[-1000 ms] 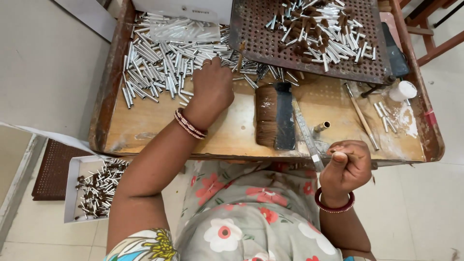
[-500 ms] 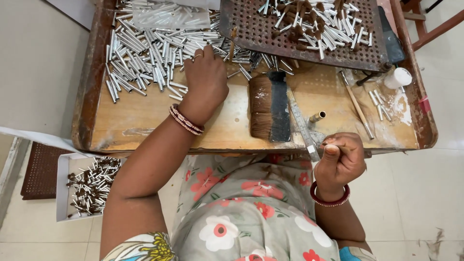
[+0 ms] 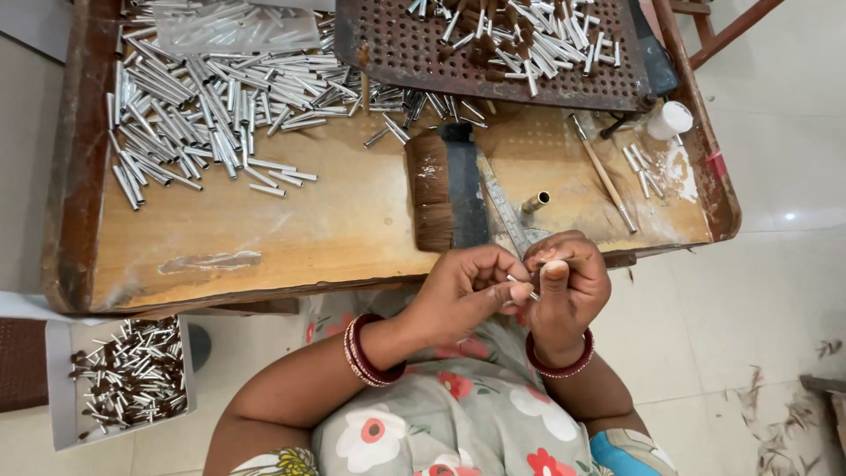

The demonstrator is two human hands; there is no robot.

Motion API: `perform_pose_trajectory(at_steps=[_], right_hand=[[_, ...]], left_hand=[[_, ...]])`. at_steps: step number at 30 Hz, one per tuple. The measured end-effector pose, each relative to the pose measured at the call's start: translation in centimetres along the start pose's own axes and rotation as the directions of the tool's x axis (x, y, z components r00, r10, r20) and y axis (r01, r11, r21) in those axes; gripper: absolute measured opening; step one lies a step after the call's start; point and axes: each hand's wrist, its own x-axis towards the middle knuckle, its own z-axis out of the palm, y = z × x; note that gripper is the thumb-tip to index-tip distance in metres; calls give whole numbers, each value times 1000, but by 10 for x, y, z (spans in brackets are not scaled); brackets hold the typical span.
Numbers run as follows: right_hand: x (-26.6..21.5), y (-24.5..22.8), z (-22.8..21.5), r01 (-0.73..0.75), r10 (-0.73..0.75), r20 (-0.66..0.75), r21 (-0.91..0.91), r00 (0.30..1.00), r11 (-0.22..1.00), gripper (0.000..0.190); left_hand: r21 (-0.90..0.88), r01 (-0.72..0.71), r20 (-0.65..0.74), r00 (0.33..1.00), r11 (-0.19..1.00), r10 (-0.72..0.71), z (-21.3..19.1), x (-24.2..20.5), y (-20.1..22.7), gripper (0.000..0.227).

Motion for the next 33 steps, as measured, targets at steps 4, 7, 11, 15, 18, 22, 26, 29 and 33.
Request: perform_pose_trajectory(at_steps=[4, 7, 11, 15, 18, 22, 26, 29, 33], right_hand=[[-1, -2, -8, -20, 24, 44, -87, 999, 996, 31], [0, -5, -9, -41, 48, 60, -111, 997, 993, 31], [1, -8, -12, -233, 225, 91, 90, 970, 968, 31], [1, -18, -9, -290, 273, 129, 131, 953, 948, 31], [2, -26, -6, -286, 276, 142, 60, 951, 956, 30], [-4, -24, -9, -246, 241, 148, 15, 959, 969, 26], [-1, -27, -10, 23, 22, 185, -239, 982, 971, 17], [4, -26, -18, 20, 43, 213, -284, 976, 959, 16], [30, -51, 3, -164, 197, 238, -152, 951, 975, 41]], left_hand=[[263, 102, 20, 994, 959, -111, 5, -2, 22, 8], [837, -278, 182, 954, 471, 240, 10, -4, 39, 19], [868, -386, 154, 808, 313, 569, 6, -3, 38, 26], [860, -401, 155, 795, 316, 586, 4, -5, 35, 35], [846, -411, 146, 792, 340, 593, 6, -9, 35, 36], [847, -404, 137, 794, 346, 592, 8, -13, 37, 39], [833, -419, 138, 790, 362, 597, 8, -12, 36, 35], [813, -411, 106, 800, 411, 590, 9, -11, 39, 30], [796, -398, 75, 812, 455, 579, 10, -8, 48, 24]])
